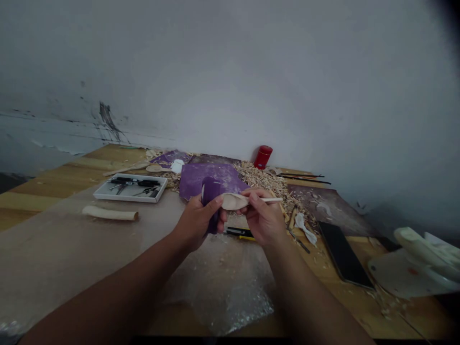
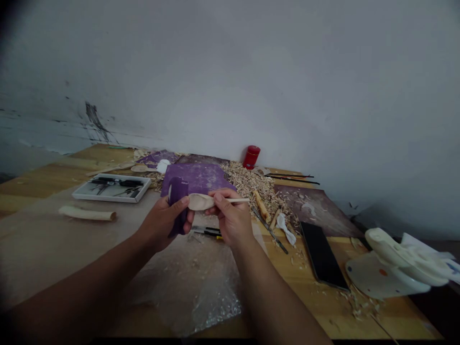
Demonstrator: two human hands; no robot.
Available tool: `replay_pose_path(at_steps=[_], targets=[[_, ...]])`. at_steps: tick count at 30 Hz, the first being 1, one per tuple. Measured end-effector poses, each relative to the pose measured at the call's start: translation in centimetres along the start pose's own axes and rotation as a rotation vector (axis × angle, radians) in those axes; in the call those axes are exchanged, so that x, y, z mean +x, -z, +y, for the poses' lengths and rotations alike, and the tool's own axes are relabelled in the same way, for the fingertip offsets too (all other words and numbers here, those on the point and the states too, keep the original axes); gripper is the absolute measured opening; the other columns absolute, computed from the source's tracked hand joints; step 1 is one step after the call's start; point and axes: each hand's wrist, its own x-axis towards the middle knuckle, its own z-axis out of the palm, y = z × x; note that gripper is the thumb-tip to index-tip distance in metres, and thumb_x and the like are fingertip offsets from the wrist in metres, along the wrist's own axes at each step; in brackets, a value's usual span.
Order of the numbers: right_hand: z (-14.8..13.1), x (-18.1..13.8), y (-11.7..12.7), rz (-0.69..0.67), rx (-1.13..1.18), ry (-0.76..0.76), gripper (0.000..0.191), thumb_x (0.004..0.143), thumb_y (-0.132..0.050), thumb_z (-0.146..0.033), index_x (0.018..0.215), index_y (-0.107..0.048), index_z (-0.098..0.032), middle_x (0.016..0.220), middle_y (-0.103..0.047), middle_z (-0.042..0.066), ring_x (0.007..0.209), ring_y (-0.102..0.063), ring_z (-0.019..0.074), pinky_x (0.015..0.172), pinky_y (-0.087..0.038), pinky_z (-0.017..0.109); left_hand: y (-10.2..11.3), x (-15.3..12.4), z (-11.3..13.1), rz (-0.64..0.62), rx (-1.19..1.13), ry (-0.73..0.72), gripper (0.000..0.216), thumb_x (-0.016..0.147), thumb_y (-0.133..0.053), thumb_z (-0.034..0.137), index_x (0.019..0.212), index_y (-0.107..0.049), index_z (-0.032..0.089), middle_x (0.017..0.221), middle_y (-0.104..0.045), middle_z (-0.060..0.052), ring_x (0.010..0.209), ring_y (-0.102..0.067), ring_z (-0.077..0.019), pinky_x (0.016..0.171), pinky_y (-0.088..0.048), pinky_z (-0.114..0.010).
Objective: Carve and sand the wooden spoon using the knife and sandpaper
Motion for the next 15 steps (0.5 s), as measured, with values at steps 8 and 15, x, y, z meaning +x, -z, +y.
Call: replay_pose_path(at_steps=[8, 15], targets=[[-1.7, -0.8, -0.6, -0.026, 0.238, 0.064, 0.02, 0.077, -0.044, -0.031, 0.075, -0.061, -0.022, 0.072, -0.055, -0.001, 0.071, -0.052, 0.0129, 0.081, -0.038, 0.039, -0.6, 0.2, -0.7, 0.027, 0.011, 0.144, 0.024, 0.071, -0.051, 0.037, 0.067, -0.05, 0.014, 0.05, -0.053, 0.002, 0.035, -0.046, -0.0068, 0.034, -0.034, -0.018], [-2.1, -0.5, -0.4, -0.021, 0.335, 0.005, 0.038, 0.083, -0.032, -0.041, 0.063, -0.058, -0.021, 0.049, -0.042, -0.005, 0.053, -0.047, 0.0087, 0.077, -0.04, 0.035, -1.0, 0.1, -1.5, -0.021, -0.009, 0.201, 0.024, 0.072, -0.05, 0.037, 0.071, -0.052, 0.013, 0.053, -0.054, 0.001, 0.037, -0.047, -0.0067, 0.035, -0.036, -0.018]])
